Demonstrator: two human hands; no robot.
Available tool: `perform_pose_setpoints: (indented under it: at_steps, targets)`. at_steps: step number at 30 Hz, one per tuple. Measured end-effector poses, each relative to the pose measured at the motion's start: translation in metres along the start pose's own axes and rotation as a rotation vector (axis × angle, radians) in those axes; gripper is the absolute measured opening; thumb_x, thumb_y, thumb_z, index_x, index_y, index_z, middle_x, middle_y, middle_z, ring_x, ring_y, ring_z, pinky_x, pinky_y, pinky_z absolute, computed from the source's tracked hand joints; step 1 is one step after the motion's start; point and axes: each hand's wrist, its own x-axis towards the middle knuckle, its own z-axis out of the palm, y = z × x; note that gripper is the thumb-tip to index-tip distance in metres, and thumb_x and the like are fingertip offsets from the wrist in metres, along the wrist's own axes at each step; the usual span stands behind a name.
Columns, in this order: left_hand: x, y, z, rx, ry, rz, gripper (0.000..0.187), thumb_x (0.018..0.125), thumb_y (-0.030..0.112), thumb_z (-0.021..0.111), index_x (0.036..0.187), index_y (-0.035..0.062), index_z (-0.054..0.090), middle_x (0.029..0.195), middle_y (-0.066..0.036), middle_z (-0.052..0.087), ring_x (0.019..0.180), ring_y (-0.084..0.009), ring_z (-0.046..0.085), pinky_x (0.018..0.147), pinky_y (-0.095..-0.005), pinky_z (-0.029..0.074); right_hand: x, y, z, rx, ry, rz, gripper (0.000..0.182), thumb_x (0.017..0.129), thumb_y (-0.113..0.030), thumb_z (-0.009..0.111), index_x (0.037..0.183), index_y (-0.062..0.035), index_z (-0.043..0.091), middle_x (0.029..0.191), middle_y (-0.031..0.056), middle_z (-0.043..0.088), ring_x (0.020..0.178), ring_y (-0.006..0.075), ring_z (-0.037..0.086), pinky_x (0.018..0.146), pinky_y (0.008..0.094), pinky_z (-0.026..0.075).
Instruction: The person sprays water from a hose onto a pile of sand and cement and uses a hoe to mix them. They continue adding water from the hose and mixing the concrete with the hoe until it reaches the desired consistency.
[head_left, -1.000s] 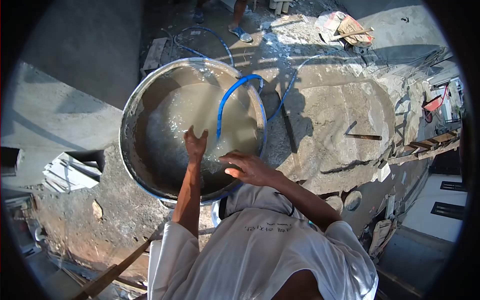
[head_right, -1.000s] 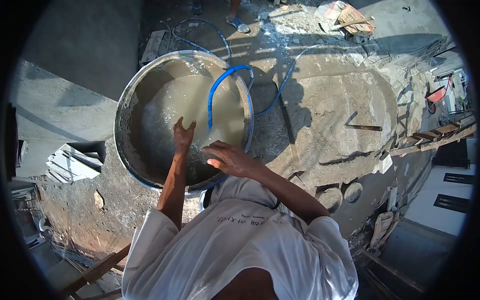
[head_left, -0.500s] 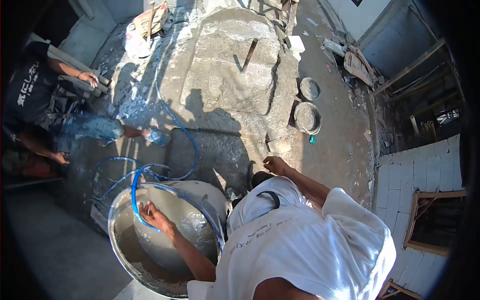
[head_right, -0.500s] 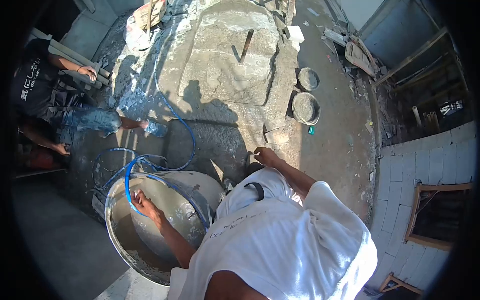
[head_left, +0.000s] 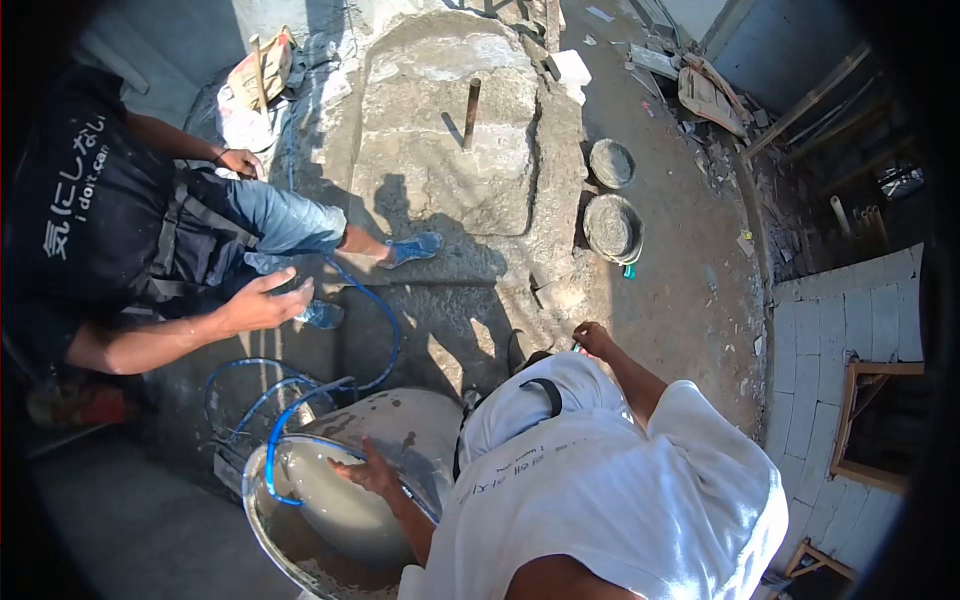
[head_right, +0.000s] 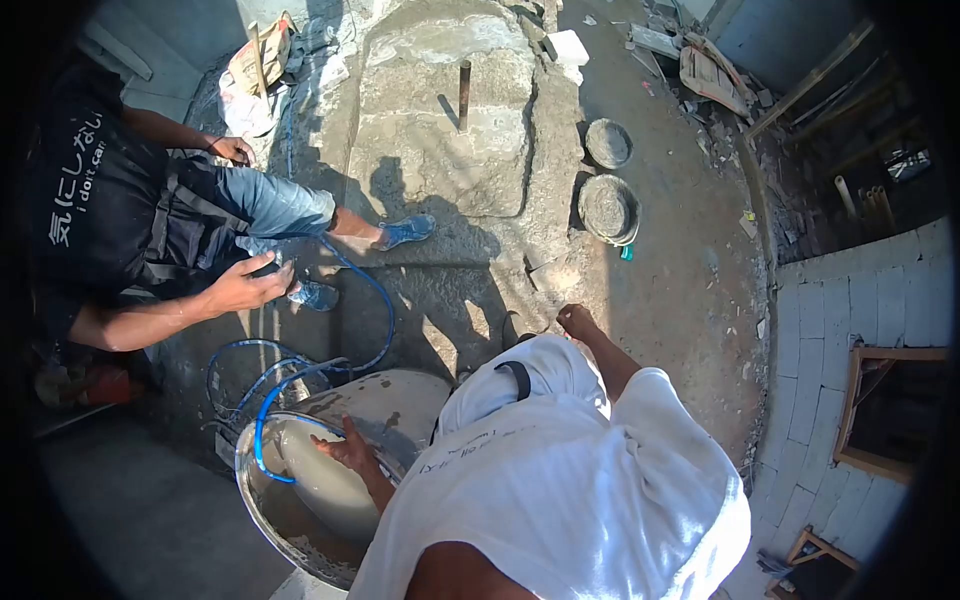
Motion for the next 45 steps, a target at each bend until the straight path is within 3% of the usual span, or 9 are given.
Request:
perform_pose_setpoints:
  at_steps: [4, 14, 20, 25, 27, 37, 40, 41, 45]
  targets:
    - [0.003, 0.011, 0.001, 0.124, -0.053, 0.086, 0.094, 0.072, 0.030, 0.078, 0.141, 0.0011, 0.022, 0.134, -0.026, 0.036, 0.121, -0.0416, 0.040, 0.103, -0.0492, 0.034, 0.007, -0.038, -0.018, 0.128, -0.048, 0.036, 0.028, 0.081, -0.025, 0.063, 0.095, -0.0010, 0.066, 0.071, 0.0134, 0.067, 0.058, 0.0185, 0.066, 0.055, 0.0321, 0.052]
    - [-0.001, 0.030, -0.005, 0.162, -0.118, 0.102, 0.095, 0.070, 0.018, 0.076, 0.143, 0.0010, 0.017, 0.138, -0.026, 0.030, 0.127, -0.0412, 0.033, 0.107, -0.0487, 0.027, 0.006, -0.048, 0.024, -0.330, -0.370, -0.157, 0.039, 0.079, -0.033, 0.066, 0.109, -0.0083, 0.066, 0.106, 0.0186, 0.066, 0.101, 0.0324, 0.062, 0.087, 0.0371, 0.049]
    - [-0.002, 0.010, 0.014, -0.075, -0.074, 0.087, 0.101, 0.066, 0.010, 0.078, 0.144, 0.0007, 0.014, 0.139, -0.027, 0.029, 0.128, -0.0431, 0.032, 0.107, -0.0470, 0.028, -0.005, -0.073, 0.054, -0.447, -0.607, -0.302, 0.032, 0.078, -0.031, 0.065, 0.104, -0.0130, 0.069, 0.101, 0.0158, 0.068, 0.096, 0.0315, 0.064, 0.085, 0.0389, 0.051]
    - [-0.003, 0.012, 0.015, -0.124, -0.093, -0.029, 0.102, 0.066, 0.020, 0.079, 0.145, 0.0088, 0.015, 0.140, -0.022, 0.031, 0.124, -0.0417, 0.039, 0.096, -0.0524, 0.038, 0.000, -0.070, 0.060, -0.443, -0.566, -0.296, 0.026, 0.075, -0.016, 0.067, 0.100, -0.0116, 0.071, 0.099, 0.0166, 0.068, 0.092, 0.0298, 0.066, 0.081, 0.0378, 0.052]
    - [-0.003, 0.018, 0.011, -0.068, -0.122, -0.070, 0.101, 0.067, 0.021, 0.078, 0.145, 0.0093, 0.014, 0.140, -0.022, 0.031, 0.122, -0.0414, 0.041, 0.094, -0.0524, 0.040, 0.046, -0.004, 0.084, -0.444, -0.521, -0.369, 0.026, 0.075, -0.019, 0.069, 0.099, -0.0112, 0.071, 0.097, 0.0168, 0.069, 0.089, 0.0294, 0.067, 0.080, 0.0372, 0.053]
    - [-0.003, 0.014, 0.010, -0.009, -0.093, 0.050, 0.103, 0.067, 0.024, 0.077, 0.145, 0.0064, 0.013, 0.139, -0.024, 0.030, 0.122, -0.0421, 0.040, 0.093, -0.0529, 0.039, 0.034, -0.028, 0.049, -0.323, -0.432, -0.203, 0.023, 0.074, -0.023, 0.072, 0.093, -0.0100, 0.072, 0.093, 0.0114, 0.070, 0.082, 0.0238, 0.068, 0.076, 0.0342, 0.053]
    - [-0.004, -0.003, 0.021, 0.000, -0.054, 0.128, 0.105, 0.066, 0.022, 0.077, 0.145, 0.0037, 0.011, 0.140, -0.026, 0.029, 0.124, -0.0442, 0.035, 0.099, -0.0520, 0.035, 0.008, -0.030, 0.033, -0.247, -0.359, -0.032, 0.028, 0.076, -0.028, 0.067, 0.094, -0.0071, 0.072, 0.089, 0.0152, 0.070, 0.082, 0.0248, 0.067, 0.076, 0.0348, 0.053]
    - [-0.003, -0.019, 0.028, -0.036, -0.039, 0.199, 0.105, 0.065, 0.022, 0.077, 0.145, 0.0036, 0.011, 0.140, -0.027, 0.028, 0.125, -0.0445, 0.034, 0.102, -0.0512, 0.032, 0.012, -0.006, 0.034, -0.325, -0.275, -0.220, 0.031, 0.078, -0.031, 0.064, 0.096, -0.0077, 0.072, 0.088, 0.0157, 0.070, 0.084, 0.0269, 0.067, 0.078, 0.0359, 0.052]
    - [-0.004, 0.021, -0.006, 0.217, -0.148, 0.184, 0.101, 0.069, 0.028, 0.076, 0.144, -0.0017, 0.015, 0.143, -0.023, 0.027, 0.132, -0.0365, 0.029, 0.111, -0.0449, 0.020, -0.022, 0.028, 0.022, -0.296, -0.073, -0.217, 0.031, 0.079, -0.031, 0.058, 0.093, -0.0056, 0.070, 0.088, 0.0185, 0.068, 0.082, 0.0344, 0.066, 0.075, 0.0410, 0.052]
